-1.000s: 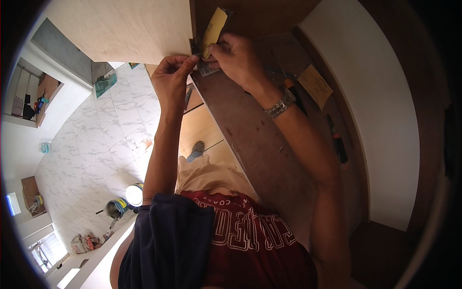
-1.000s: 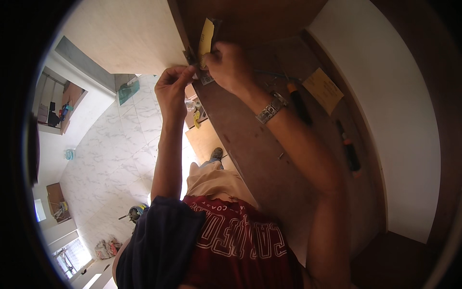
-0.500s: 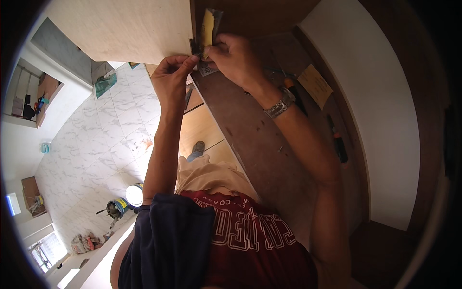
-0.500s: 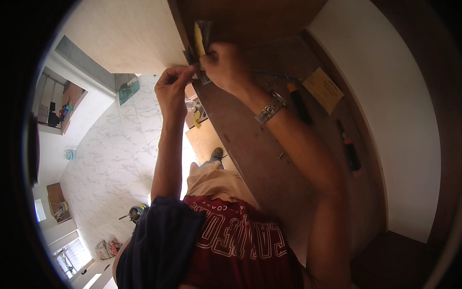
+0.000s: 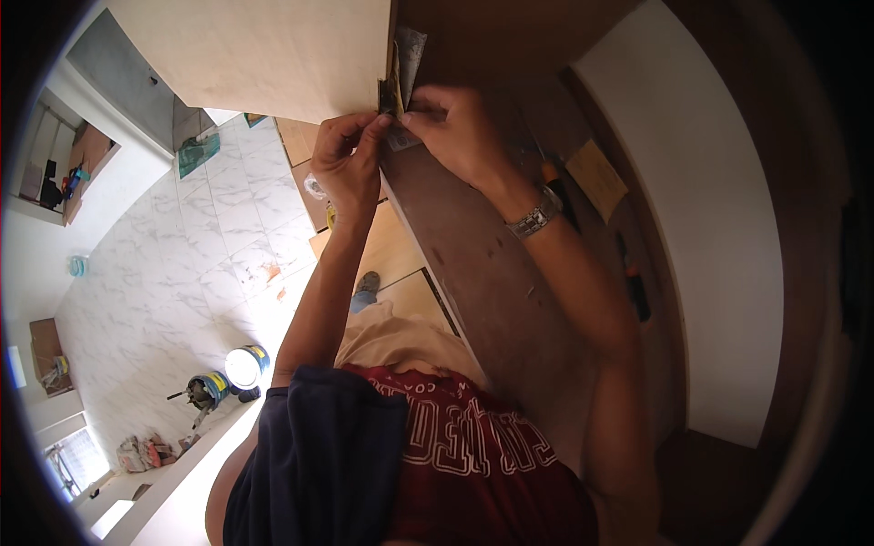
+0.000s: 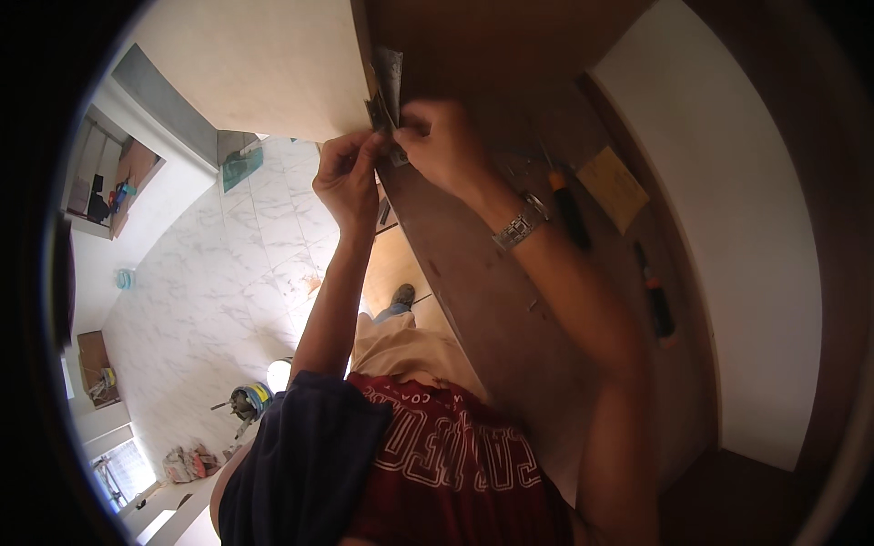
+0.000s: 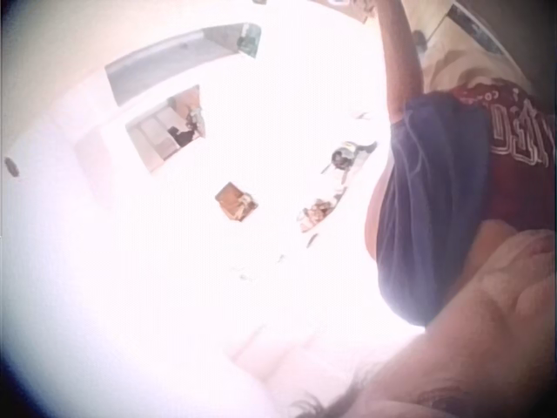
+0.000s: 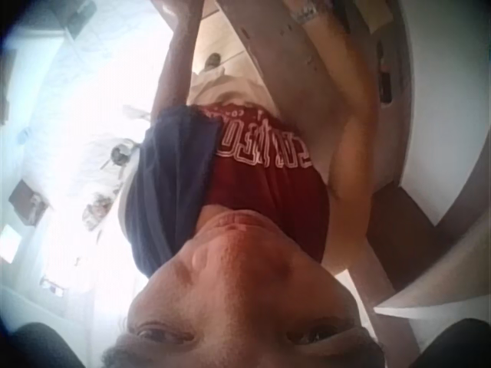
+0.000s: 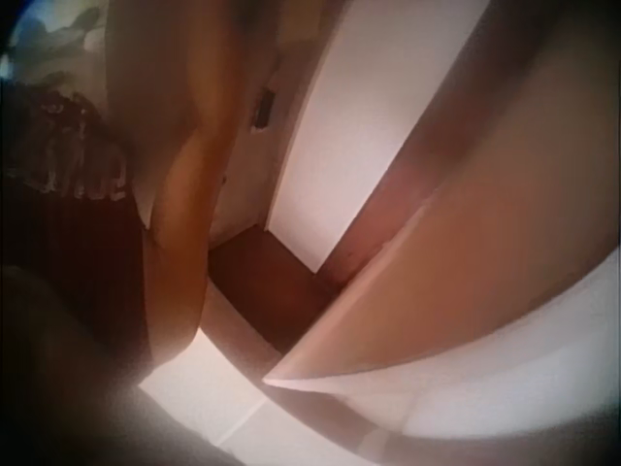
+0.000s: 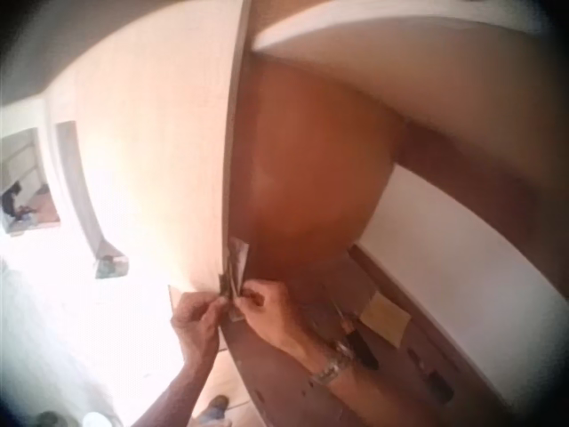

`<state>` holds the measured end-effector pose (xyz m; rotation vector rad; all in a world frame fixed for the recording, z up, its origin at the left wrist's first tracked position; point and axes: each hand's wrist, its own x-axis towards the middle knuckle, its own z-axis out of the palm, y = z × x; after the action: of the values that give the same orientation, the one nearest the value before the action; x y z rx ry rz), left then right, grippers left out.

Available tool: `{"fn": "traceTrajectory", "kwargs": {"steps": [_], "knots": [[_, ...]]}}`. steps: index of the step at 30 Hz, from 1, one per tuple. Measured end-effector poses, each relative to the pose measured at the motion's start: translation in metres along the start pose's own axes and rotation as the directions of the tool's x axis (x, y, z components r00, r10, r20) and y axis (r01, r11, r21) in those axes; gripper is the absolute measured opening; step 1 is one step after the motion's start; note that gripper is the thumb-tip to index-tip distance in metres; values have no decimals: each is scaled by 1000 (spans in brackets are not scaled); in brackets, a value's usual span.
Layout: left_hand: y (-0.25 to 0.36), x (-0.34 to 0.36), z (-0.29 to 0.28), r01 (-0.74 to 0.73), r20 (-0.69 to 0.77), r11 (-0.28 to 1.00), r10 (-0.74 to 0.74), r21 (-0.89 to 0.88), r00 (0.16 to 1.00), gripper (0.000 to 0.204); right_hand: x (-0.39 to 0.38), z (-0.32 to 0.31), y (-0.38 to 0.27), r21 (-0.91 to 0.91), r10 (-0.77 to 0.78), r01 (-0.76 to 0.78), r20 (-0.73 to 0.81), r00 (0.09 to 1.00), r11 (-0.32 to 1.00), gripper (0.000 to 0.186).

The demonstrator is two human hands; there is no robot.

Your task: The person uses a screwdriver to tighten screws on a cabinet hinge, applying sandpaper to the wood surface around the hinge by hand.

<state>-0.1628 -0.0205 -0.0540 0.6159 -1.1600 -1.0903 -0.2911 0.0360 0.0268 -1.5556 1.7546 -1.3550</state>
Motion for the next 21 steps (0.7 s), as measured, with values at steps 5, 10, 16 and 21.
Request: {"fn": "traceTrajectory", "kwargs": {"steps": [5,10,16,21], "knots": [[1,-1,4,-108,21,994,107,24,994,12,-1,2,16,123,46,-47,12,999,991,13],[0,1,5,-146,15,988,146,53,989,12,0,6,7,151,11,-5,-38,999,988,14],[3,-2,5,-204,49,968,199,149,979,13,-3,2,3,-104,-47,38,-90,995,994,19],[-5,2,4,-245,48,960,240,138,970,14,-1,8,6,36,-44,50,-137,990,998,22]]}}
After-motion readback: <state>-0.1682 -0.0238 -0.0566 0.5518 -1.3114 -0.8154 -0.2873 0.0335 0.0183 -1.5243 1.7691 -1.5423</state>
